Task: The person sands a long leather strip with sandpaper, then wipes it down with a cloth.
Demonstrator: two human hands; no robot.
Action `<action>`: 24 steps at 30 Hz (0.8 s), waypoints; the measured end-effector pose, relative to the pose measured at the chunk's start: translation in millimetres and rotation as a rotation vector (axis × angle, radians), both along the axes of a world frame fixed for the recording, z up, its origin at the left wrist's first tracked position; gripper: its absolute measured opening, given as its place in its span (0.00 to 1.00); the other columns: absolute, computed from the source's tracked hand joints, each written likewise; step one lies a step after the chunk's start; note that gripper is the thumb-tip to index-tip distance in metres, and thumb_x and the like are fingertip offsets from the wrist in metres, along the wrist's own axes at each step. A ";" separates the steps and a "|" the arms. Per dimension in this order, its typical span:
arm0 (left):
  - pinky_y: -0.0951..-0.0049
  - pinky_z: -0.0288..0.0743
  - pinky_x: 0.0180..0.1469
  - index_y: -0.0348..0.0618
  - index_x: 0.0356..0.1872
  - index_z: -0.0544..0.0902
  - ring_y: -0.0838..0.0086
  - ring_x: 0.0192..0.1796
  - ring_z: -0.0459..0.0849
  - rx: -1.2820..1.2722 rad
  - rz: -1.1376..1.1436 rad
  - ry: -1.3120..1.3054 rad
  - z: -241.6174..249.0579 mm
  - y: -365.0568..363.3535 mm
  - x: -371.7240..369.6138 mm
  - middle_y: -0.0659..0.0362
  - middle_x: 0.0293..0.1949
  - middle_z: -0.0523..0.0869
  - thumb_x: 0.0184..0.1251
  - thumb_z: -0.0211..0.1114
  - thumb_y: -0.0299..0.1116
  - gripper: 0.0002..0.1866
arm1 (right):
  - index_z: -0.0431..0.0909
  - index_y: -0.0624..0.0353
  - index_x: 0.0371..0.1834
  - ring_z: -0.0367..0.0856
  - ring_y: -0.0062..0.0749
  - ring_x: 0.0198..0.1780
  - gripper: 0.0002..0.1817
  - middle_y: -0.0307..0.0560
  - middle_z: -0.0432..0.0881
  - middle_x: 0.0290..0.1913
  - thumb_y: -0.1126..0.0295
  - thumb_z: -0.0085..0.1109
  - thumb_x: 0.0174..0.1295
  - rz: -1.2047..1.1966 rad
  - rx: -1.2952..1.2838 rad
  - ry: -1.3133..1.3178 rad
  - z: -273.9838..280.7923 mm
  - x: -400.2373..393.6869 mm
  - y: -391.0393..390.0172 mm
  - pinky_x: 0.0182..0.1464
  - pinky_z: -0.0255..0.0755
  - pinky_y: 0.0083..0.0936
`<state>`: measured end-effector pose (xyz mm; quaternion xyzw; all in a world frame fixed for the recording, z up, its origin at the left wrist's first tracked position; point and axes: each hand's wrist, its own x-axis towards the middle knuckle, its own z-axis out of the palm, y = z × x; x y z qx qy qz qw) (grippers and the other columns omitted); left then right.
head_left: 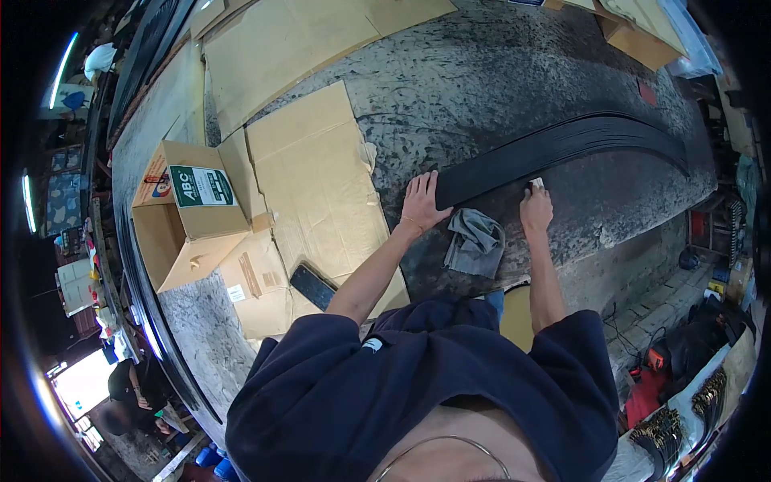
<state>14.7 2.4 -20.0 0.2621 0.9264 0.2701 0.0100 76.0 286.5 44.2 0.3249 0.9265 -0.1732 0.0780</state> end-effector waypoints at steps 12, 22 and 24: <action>0.56 0.64 0.73 0.34 0.69 0.66 0.51 0.68 0.70 0.147 0.068 -0.083 -3.3 1.9 -3.0 0.46 0.63 0.72 0.41 0.82 0.45 0.52 | 0.71 0.64 0.69 0.70 0.50 0.73 0.26 0.57 0.76 0.67 0.75 0.46 0.66 0.945 -0.050 0.513 -67.6 -46.2 -50.6 0.75 0.60 0.40; 0.54 0.66 0.71 0.35 0.67 0.67 0.48 0.67 0.70 0.221 0.078 -0.062 0.8 3.7 7.1 0.46 0.61 0.72 0.39 0.83 0.41 0.51 | 0.72 0.64 0.70 0.70 0.50 0.73 0.26 0.59 0.74 0.69 0.77 0.45 0.66 1.028 -0.188 0.554 -88.3 -46.5 -44.7 0.76 0.61 0.41; 0.53 0.68 0.70 0.34 0.67 0.68 0.46 0.66 0.69 0.231 0.120 -0.067 0.6 3.2 7.2 0.45 0.60 0.73 0.38 0.83 0.41 0.50 | 0.71 0.62 0.70 0.76 0.53 0.66 0.25 0.60 0.79 0.64 0.76 0.43 0.69 0.449 -0.105 0.507 -72.9 -55.6 5.7 0.73 0.65 0.39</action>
